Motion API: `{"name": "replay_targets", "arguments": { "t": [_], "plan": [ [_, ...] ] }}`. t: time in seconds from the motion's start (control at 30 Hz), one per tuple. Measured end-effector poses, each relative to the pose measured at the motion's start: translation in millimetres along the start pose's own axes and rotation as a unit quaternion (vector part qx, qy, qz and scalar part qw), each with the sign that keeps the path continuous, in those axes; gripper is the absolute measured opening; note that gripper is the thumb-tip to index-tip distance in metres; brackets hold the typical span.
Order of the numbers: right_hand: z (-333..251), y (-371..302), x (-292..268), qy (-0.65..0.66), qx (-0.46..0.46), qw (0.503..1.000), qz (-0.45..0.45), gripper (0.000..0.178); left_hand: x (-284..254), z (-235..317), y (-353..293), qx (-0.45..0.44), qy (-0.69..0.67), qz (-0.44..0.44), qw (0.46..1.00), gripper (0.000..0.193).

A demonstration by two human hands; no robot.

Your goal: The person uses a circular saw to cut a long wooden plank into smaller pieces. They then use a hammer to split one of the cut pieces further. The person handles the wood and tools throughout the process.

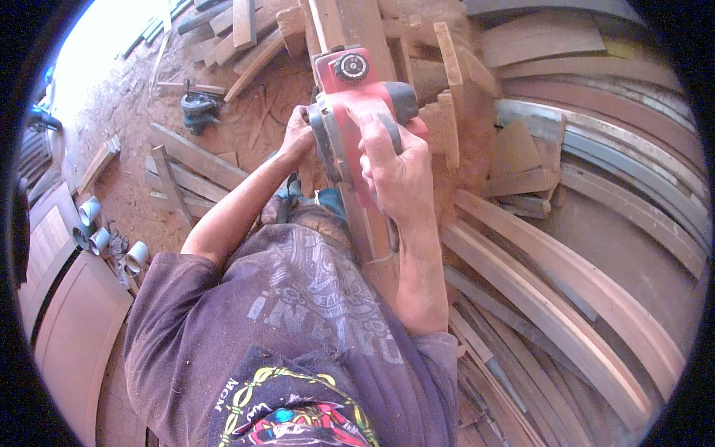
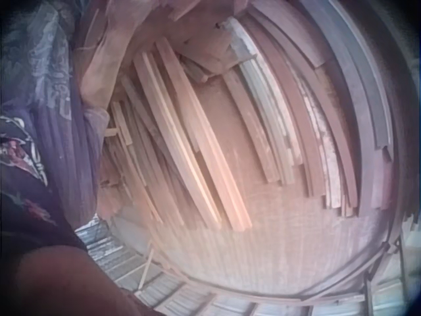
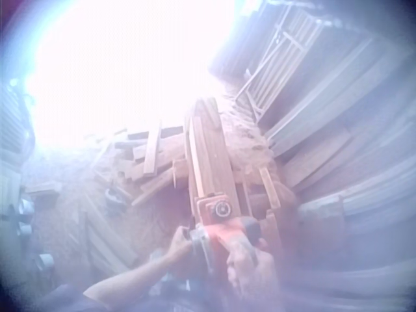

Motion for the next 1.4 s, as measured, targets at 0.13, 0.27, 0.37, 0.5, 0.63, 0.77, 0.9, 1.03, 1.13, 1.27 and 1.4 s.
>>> {"name": "replay_targets", "arguments": {
  "t": [0.13,0.27,0.37,0.5,0.63,0.77,0.9,1.03,1.13,1.27,1.4],
  "plan": [
    [-13,10,11,0.003,-0.003,1.000,0.013,0.046,-2,-6,2,-0.005,-0.015,-0.004,1.000,0.063],
    [-18,24,13,-0.010,-0.006,1.000,0.006,0.047,-2,-14,7,-0.008,0.012,-0.011,1.000,0.062],
    [-22,36,16,-0.014,-0.011,1.000,0.000,0.047,-4,-19,7,-0.036,0.033,-0.017,0.999,0.063],
    [-35,51,25,-0.019,-0.015,1.000,0.000,0.048,-6,-28,14,-0.020,0.047,-0.021,0.998,0.055],
    [-45,64,30,-0.027,-0.006,1.000,-0.002,0.048,-5,-16,8,-0.046,0.072,-0.025,0.996,0.065],
    [-55,77,37,-0.021,-0.023,0.999,-0.006,0.049,-8,-14,8,-0.041,0.099,-0.035,0.994,0.070],
    [-68,89,43,-0.024,-0.014,1.000,-0.013,0.049,-9,-1,4,-0.069,0.126,-0.043,0.989,0.081],
    [-79,100,49,-0.030,0.000,0.999,-0.019,0.049,-7,-17,8,-0.044,0.127,-0.027,0.990,0.081],
    [-83,110,52,-0.029,-0.003,1.000,-0.010,0.048,-6,-19,8,-0.036,0.151,-0.021,0.988,0.084],
    [-92,125,60,-0.029,-0.034,0.999,-0.010,0.050,-6,-8,5,-0.040,0.165,-0.027,0.985,0.086],
    [-104,135,69,-0.037,-0.070,0.997,-0.016,0.051,-7,-5,3,-0.040,0.131,-0.045,0.990,0.085]
  ]
}}
Point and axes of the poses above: each hand's wrist, its own y-axis towards the middle knuckle, its own x-axis out of the palm, z = x × y, the point moved 3 cm from there along y, towards the middle knuckle, and after that the axes turned 4 degrees about x, right-handed, at the moved point
